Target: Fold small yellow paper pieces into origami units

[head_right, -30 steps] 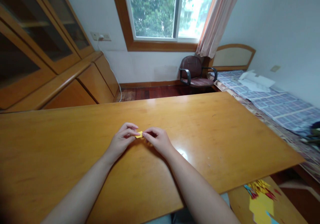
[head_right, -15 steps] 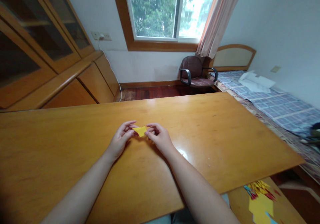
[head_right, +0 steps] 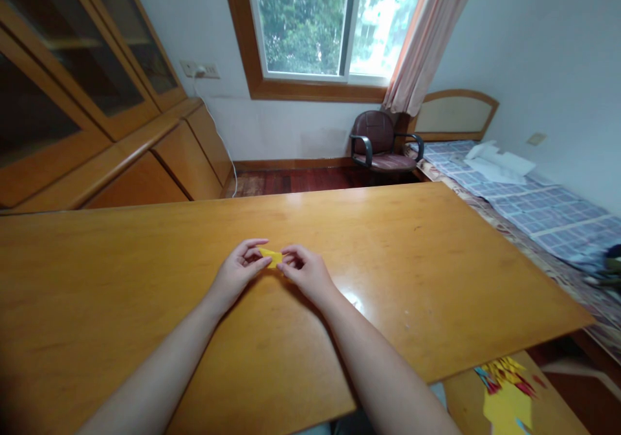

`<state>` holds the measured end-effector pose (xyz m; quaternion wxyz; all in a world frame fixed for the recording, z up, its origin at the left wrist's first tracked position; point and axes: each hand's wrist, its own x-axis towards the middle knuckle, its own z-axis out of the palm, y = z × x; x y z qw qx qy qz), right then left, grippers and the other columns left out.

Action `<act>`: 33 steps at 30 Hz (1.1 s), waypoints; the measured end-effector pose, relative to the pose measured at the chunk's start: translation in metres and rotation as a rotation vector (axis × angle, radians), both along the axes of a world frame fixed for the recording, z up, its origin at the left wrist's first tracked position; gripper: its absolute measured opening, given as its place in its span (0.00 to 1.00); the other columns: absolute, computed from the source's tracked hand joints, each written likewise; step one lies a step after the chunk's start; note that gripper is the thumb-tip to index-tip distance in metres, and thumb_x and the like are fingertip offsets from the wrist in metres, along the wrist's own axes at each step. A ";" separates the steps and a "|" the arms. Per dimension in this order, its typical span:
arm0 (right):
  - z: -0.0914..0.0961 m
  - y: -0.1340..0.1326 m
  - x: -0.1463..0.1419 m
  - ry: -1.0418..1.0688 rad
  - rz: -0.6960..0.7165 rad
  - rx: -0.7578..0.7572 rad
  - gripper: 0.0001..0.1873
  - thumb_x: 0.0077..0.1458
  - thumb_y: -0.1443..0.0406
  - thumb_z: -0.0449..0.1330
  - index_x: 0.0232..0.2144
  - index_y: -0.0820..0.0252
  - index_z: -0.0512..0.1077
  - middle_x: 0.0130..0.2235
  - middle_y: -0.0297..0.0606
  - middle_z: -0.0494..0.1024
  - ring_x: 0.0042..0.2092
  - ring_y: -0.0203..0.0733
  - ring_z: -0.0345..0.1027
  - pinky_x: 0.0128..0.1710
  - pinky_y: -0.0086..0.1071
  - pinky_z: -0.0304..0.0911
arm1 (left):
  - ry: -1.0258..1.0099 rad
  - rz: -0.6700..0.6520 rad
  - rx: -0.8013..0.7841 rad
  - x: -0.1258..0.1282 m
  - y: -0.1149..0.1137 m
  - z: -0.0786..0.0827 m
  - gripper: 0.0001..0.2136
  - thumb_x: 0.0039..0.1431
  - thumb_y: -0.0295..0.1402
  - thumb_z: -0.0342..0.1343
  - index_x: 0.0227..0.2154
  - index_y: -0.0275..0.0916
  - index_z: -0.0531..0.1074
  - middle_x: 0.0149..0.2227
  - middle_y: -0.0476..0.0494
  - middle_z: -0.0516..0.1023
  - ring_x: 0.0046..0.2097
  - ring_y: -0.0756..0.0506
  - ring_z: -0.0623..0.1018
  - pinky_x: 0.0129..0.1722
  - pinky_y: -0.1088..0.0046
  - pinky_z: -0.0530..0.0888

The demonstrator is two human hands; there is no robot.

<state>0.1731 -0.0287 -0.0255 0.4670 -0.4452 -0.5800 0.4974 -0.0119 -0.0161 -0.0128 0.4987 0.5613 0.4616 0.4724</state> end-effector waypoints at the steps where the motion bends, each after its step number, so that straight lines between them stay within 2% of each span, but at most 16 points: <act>1: 0.000 0.000 0.000 -0.019 -0.002 0.003 0.13 0.51 0.61 0.65 0.39 0.60 0.74 0.30 0.33 0.77 0.28 0.34 0.68 0.29 0.28 0.64 | 0.006 -0.004 0.005 0.000 0.000 -0.002 0.20 0.50 0.37 0.64 0.46 0.38 0.71 0.27 0.54 0.70 0.31 0.50 0.73 0.35 0.74 0.70; 6: 0.008 -0.001 0.002 -0.124 -0.006 0.028 0.10 0.54 0.59 0.63 0.34 0.61 0.76 0.29 0.35 0.77 0.29 0.35 0.68 0.30 0.28 0.63 | 0.059 -0.062 0.005 -0.002 0.001 -0.008 0.21 0.53 0.38 0.63 0.49 0.39 0.70 0.28 0.53 0.71 0.32 0.49 0.73 0.36 0.74 0.70; 11: 0.012 0.003 0.003 -0.202 -0.009 0.072 0.08 0.54 0.62 0.63 0.30 0.61 0.77 0.30 0.36 0.78 0.31 0.37 0.69 0.33 0.30 0.63 | 0.133 -0.114 0.008 -0.003 0.000 -0.007 0.19 0.53 0.37 0.63 0.48 0.39 0.71 0.28 0.53 0.71 0.31 0.50 0.73 0.35 0.74 0.69; 17: 0.013 0.005 0.000 -0.291 -0.009 0.101 0.08 0.55 0.63 0.62 0.28 0.61 0.77 0.29 0.36 0.78 0.33 0.38 0.69 0.36 0.31 0.62 | 0.068 -0.079 -0.013 -0.003 0.002 -0.005 0.20 0.54 0.37 0.62 0.49 0.39 0.69 0.30 0.51 0.74 0.34 0.49 0.75 0.37 0.73 0.71; 21: 0.013 0.007 -0.003 -0.269 0.019 0.064 0.10 0.55 0.61 0.62 0.28 0.61 0.76 0.27 0.35 0.77 0.31 0.37 0.68 0.33 0.30 0.62 | 0.038 -0.061 -0.036 -0.003 0.003 -0.003 0.20 0.53 0.37 0.63 0.48 0.39 0.70 0.30 0.51 0.75 0.32 0.49 0.76 0.35 0.73 0.72; 26: 0.013 0.014 0.003 -0.198 0.065 0.009 0.10 0.53 0.60 0.62 0.27 0.62 0.76 0.27 0.34 0.76 0.30 0.36 0.67 0.31 0.29 0.61 | 0.029 -0.033 -0.044 -0.004 0.005 -0.002 0.19 0.52 0.39 0.63 0.46 0.38 0.72 0.29 0.50 0.77 0.34 0.48 0.78 0.39 0.71 0.73; 28: 0.014 0.017 0.006 -0.172 0.074 -0.009 0.11 0.53 0.59 0.62 0.28 0.62 0.76 0.27 0.34 0.76 0.30 0.36 0.67 0.33 0.29 0.60 | 0.044 -0.030 -0.040 -0.005 0.006 -0.003 0.18 0.51 0.40 0.63 0.43 0.37 0.73 0.30 0.49 0.77 0.34 0.47 0.78 0.40 0.70 0.74; 33: 0.015 0.022 0.006 -0.129 0.096 -0.026 0.12 0.52 0.58 0.63 0.28 0.63 0.75 0.26 0.33 0.74 0.28 0.35 0.64 0.28 0.27 0.58 | 0.073 -0.014 -0.037 -0.005 0.006 -0.001 0.14 0.51 0.41 0.64 0.37 0.37 0.77 0.33 0.46 0.79 0.37 0.45 0.78 0.42 0.69 0.74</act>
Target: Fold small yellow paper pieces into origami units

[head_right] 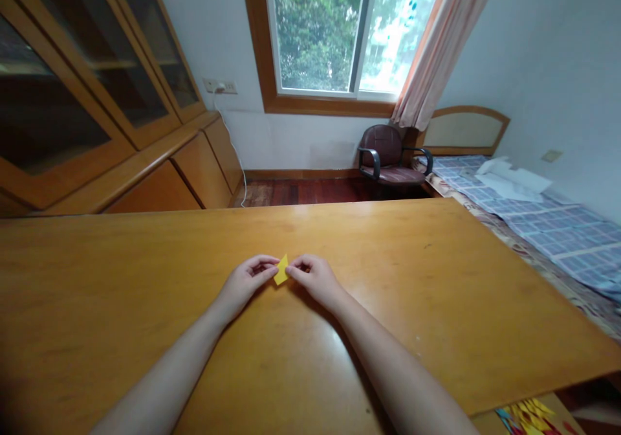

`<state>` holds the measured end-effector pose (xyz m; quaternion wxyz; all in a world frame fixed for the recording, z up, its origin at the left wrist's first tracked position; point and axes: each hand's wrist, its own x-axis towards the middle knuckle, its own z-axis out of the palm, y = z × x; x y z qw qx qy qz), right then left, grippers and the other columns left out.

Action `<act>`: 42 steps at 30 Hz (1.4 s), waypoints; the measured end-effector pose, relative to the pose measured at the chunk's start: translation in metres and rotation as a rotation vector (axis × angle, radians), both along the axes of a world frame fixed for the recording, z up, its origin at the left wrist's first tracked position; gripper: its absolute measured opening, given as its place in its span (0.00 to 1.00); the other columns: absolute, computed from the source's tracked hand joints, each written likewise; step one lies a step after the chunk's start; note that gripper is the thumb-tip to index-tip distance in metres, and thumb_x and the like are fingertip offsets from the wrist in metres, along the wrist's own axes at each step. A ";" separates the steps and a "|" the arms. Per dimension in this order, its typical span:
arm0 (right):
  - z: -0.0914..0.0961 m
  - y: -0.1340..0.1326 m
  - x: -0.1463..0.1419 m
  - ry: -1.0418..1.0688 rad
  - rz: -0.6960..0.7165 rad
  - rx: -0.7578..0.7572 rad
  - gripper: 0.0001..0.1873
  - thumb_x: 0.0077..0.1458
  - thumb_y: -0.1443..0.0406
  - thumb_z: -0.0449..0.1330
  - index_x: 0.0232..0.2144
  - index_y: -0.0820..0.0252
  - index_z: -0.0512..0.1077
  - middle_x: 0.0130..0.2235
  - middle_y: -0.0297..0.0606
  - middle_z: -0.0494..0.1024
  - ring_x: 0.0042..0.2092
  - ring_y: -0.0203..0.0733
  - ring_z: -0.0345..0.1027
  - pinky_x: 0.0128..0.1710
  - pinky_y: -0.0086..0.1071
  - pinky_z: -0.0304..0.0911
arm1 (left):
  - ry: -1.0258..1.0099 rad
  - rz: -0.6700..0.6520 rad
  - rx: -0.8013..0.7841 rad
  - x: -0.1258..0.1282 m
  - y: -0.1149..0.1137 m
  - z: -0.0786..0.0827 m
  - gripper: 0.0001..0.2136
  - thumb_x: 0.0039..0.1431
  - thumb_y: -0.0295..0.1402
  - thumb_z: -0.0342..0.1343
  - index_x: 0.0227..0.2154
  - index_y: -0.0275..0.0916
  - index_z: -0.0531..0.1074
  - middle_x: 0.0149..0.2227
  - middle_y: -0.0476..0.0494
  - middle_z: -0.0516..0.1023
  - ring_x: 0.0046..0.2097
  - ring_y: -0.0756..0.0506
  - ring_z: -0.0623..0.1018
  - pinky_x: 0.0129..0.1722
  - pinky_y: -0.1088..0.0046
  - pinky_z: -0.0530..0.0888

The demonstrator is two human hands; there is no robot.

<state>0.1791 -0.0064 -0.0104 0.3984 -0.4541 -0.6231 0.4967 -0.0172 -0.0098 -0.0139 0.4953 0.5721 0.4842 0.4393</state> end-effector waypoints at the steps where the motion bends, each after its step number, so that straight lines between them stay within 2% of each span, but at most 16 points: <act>1: -0.001 0.001 -0.001 0.005 -0.003 -0.003 0.12 0.52 0.58 0.63 0.27 0.63 0.75 0.26 0.33 0.74 0.27 0.34 0.64 0.28 0.27 0.59 | 0.001 0.003 -0.005 0.000 0.000 0.001 0.13 0.51 0.41 0.64 0.35 0.37 0.77 0.33 0.46 0.79 0.37 0.45 0.78 0.42 0.69 0.74; 6: -0.004 0.000 -0.004 -0.022 -0.011 -0.002 0.12 0.52 0.58 0.63 0.28 0.63 0.76 0.26 0.34 0.74 0.27 0.35 0.65 0.28 0.28 0.60 | 0.002 -0.017 -0.025 0.002 -0.002 0.005 0.12 0.51 0.40 0.64 0.32 0.37 0.76 0.31 0.47 0.79 0.35 0.46 0.77 0.39 0.71 0.73; 16: -0.003 -0.002 -0.002 -0.023 -0.066 0.038 0.12 0.51 0.58 0.63 0.27 0.63 0.77 0.27 0.36 0.77 0.29 0.37 0.66 0.32 0.30 0.60 | 0.114 -0.092 -0.029 0.001 0.001 -0.003 0.14 0.51 0.41 0.63 0.36 0.36 0.76 0.34 0.46 0.79 0.35 0.46 0.76 0.37 0.72 0.71; 20: -0.007 -0.001 -0.001 0.016 -0.060 0.024 0.12 0.51 0.58 0.63 0.29 0.63 0.77 0.28 0.36 0.78 0.30 0.37 0.67 0.33 0.30 0.60 | 0.079 -0.077 -0.036 0.001 0.000 -0.001 0.13 0.51 0.40 0.63 0.36 0.37 0.76 0.34 0.47 0.79 0.34 0.47 0.76 0.37 0.73 0.70; 27: -0.006 -0.002 -0.002 0.075 -0.055 -0.029 0.11 0.50 0.58 0.64 0.29 0.62 0.76 0.27 0.34 0.77 0.29 0.36 0.67 0.32 0.30 0.59 | 0.002 -0.052 -0.100 0.001 -0.002 0.005 0.19 0.50 0.38 0.64 0.43 0.36 0.73 0.26 0.52 0.73 0.31 0.48 0.74 0.35 0.73 0.68; 32: -0.006 -0.003 -0.003 0.176 -0.054 -0.076 0.13 0.50 0.59 0.65 0.36 0.62 0.74 0.27 0.32 0.75 0.28 0.34 0.65 0.29 0.29 0.59 | -0.056 -0.044 -0.124 0.001 -0.002 0.006 0.20 0.50 0.39 0.64 0.45 0.35 0.72 0.25 0.54 0.71 0.30 0.49 0.72 0.33 0.75 0.66; 37: -0.009 -0.006 -0.001 0.162 -0.039 -0.025 0.12 0.53 0.59 0.64 0.37 0.60 0.75 0.31 0.35 0.76 0.30 0.35 0.66 0.28 0.28 0.61 | -0.103 -0.031 -0.127 0.000 -0.002 0.008 0.20 0.50 0.39 0.63 0.45 0.35 0.71 0.25 0.54 0.69 0.29 0.50 0.72 0.33 0.75 0.66; 42: -0.011 -0.005 0.002 0.049 0.005 0.070 0.06 0.53 0.65 0.63 0.35 0.58 0.77 0.31 0.35 0.76 0.29 0.35 0.67 0.30 0.30 0.63 | -0.113 -0.019 -0.118 0.000 -0.002 0.005 0.19 0.50 0.38 0.63 0.44 0.35 0.72 0.25 0.54 0.69 0.29 0.50 0.71 0.32 0.75 0.65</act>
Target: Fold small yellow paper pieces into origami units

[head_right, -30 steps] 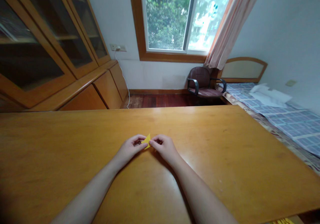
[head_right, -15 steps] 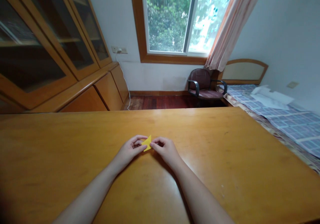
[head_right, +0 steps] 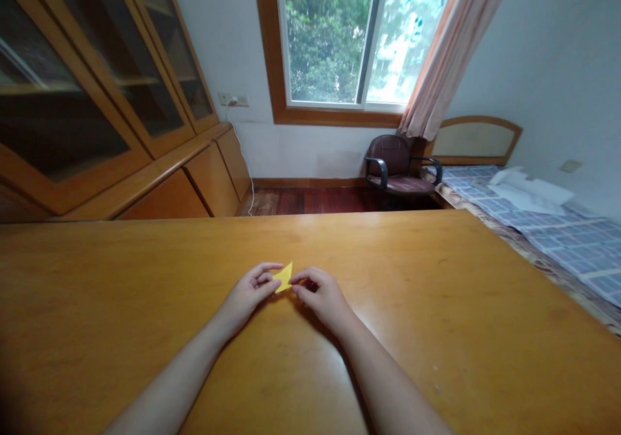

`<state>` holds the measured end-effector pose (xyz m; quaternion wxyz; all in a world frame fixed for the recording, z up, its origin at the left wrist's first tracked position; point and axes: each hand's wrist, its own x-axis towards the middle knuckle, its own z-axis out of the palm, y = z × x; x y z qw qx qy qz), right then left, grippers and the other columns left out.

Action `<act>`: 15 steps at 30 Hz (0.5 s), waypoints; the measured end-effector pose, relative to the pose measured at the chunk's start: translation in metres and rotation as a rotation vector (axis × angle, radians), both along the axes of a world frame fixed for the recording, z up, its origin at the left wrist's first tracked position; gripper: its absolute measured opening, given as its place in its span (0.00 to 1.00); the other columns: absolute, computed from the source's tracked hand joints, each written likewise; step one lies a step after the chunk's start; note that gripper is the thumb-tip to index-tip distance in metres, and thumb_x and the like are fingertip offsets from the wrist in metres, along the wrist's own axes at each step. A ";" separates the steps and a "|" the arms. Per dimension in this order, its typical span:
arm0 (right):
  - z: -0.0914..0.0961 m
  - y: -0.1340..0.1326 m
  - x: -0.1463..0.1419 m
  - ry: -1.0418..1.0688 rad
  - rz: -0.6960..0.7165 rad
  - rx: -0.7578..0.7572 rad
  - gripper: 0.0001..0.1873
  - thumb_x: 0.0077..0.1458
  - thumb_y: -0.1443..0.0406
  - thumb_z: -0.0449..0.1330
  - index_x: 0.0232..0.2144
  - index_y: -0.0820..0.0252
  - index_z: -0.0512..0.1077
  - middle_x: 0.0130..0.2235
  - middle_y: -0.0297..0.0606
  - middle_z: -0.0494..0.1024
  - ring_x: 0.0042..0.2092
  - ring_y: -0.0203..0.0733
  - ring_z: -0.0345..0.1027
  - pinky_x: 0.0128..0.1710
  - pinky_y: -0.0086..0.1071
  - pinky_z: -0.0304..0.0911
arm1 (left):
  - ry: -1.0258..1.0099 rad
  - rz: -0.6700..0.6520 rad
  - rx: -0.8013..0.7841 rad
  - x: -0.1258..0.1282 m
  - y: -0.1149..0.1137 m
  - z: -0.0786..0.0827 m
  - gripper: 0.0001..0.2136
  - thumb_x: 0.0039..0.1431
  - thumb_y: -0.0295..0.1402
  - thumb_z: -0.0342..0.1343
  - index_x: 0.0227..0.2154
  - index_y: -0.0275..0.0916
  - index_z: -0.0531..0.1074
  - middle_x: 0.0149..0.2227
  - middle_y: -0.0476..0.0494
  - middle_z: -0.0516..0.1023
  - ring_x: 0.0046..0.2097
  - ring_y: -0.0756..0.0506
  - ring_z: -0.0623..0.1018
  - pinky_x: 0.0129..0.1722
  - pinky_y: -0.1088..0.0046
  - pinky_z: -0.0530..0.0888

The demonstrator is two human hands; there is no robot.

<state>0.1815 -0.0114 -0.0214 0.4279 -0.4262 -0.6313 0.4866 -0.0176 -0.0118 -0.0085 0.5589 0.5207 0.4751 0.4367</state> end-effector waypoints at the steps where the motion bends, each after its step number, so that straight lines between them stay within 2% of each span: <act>1: 0.000 0.001 0.000 -0.017 0.007 0.018 0.05 0.53 0.65 0.63 0.35 0.58 0.77 0.31 0.35 0.76 0.29 0.35 0.67 0.30 0.30 0.63 | 0.008 -0.005 -0.004 0.000 0.000 -0.001 0.19 0.50 0.38 0.63 0.45 0.35 0.72 0.25 0.54 0.69 0.29 0.50 0.72 0.32 0.75 0.65; 9: -0.002 0.004 0.001 -0.036 0.022 0.092 0.04 0.53 0.67 0.64 0.33 0.57 0.78 0.33 0.35 0.76 0.32 0.37 0.68 0.33 0.30 0.63 | 0.042 -0.048 0.000 -0.001 0.001 -0.002 0.18 0.51 0.38 0.63 0.44 0.35 0.73 0.27 0.52 0.71 0.31 0.50 0.71 0.33 0.75 0.65; 15: 0.004 0.002 0.000 -0.031 0.044 0.110 0.03 0.52 0.67 0.65 0.32 0.58 0.79 0.35 0.37 0.79 0.38 0.40 0.71 0.41 0.33 0.65 | 0.059 -0.066 0.003 -0.001 0.001 0.000 0.20 0.51 0.38 0.63 0.45 0.36 0.74 0.27 0.52 0.69 0.31 0.49 0.70 0.34 0.75 0.64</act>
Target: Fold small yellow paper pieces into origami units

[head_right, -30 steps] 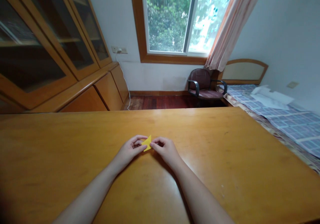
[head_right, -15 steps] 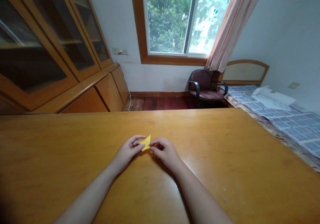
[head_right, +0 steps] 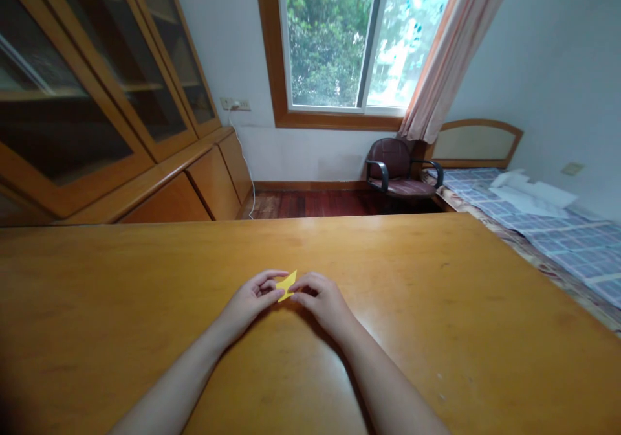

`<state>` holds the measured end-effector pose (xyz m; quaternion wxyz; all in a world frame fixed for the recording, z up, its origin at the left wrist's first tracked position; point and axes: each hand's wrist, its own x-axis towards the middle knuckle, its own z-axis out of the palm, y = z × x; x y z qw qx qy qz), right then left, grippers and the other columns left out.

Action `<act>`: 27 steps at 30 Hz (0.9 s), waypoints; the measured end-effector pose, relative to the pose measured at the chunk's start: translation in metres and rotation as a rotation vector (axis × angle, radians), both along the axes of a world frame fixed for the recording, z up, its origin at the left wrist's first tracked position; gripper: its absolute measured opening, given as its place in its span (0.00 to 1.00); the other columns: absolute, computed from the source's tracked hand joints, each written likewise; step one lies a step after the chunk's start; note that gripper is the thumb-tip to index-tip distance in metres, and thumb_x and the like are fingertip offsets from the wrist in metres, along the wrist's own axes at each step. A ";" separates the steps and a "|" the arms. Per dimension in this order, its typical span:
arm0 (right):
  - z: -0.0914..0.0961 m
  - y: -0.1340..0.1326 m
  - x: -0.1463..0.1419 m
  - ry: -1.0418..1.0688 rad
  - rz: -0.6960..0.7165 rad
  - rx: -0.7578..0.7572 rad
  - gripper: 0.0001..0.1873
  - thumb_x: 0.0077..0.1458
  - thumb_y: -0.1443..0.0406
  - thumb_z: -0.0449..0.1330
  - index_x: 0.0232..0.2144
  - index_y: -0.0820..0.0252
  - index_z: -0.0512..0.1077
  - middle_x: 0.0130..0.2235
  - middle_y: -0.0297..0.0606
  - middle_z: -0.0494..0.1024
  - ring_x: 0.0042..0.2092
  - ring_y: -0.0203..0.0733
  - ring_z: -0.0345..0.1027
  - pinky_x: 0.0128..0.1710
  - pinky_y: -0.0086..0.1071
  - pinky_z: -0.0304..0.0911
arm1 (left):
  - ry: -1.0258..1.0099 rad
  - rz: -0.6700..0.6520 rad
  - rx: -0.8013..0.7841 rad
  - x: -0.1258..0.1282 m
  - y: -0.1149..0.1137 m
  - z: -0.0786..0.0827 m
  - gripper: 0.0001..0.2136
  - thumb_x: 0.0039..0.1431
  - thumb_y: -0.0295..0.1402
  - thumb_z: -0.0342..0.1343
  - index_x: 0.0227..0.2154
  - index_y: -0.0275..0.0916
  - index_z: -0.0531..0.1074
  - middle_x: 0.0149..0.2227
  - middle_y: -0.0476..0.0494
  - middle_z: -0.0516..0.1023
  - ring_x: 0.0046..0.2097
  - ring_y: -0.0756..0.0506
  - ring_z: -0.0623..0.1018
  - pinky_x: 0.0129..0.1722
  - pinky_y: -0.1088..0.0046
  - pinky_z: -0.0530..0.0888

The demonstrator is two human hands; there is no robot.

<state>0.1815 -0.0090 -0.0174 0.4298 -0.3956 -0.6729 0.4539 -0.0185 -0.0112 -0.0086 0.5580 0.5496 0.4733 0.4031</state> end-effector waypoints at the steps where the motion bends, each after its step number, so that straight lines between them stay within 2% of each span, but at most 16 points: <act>1: 0.001 0.000 0.000 -0.001 -0.001 0.001 0.03 0.52 0.67 0.66 0.31 0.58 0.79 0.34 0.37 0.79 0.38 0.40 0.71 0.41 0.34 0.65 | -0.002 0.000 0.000 0.000 0.000 0.001 0.20 0.50 0.38 0.63 0.46 0.36 0.74 0.27 0.52 0.70 0.31 0.49 0.70 0.34 0.74 0.65; 11: 0.005 -0.001 0.001 0.015 -0.039 0.036 0.02 0.51 0.65 0.67 0.30 0.56 0.80 0.33 0.37 0.80 0.37 0.42 0.72 0.41 0.35 0.65 | -0.082 -0.001 -0.018 -0.001 -0.002 0.002 0.23 0.49 0.37 0.65 0.48 0.36 0.72 0.27 0.52 0.71 0.32 0.49 0.72 0.36 0.74 0.67; 17: 0.008 -0.001 0.000 0.026 -0.032 0.028 0.02 0.50 0.67 0.67 0.30 0.55 0.80 0.33 0.36 0.80 0.38 0.41 0.72 0.42 0.34 0.65 | -0.065 0.021 0.005 -0.001 -0.001 -0.001 0.21 0.50 0.36 0.64 0.48 0.36 0.73 0.27 0.52 0.71 0.32 0.50 0.72 0.36 0.74 0.66; 27: 0.000 0.001 0.003 -0.030 -0.034 0.045 0.03 0.54 0.67 0.64 0.31 0.55 0.79 0.34 0.36 0.79 0.39 0.41 0.71 0.44 0.35 0.64 | -0.014 0.005 0.021 0.000 -0.003 0.000 0.19 0.51 0.37 0.63 0.46 0.36 0.74 0.28 0.51 0.72 0.33 0.49 0.72 0.37 0.74 0.67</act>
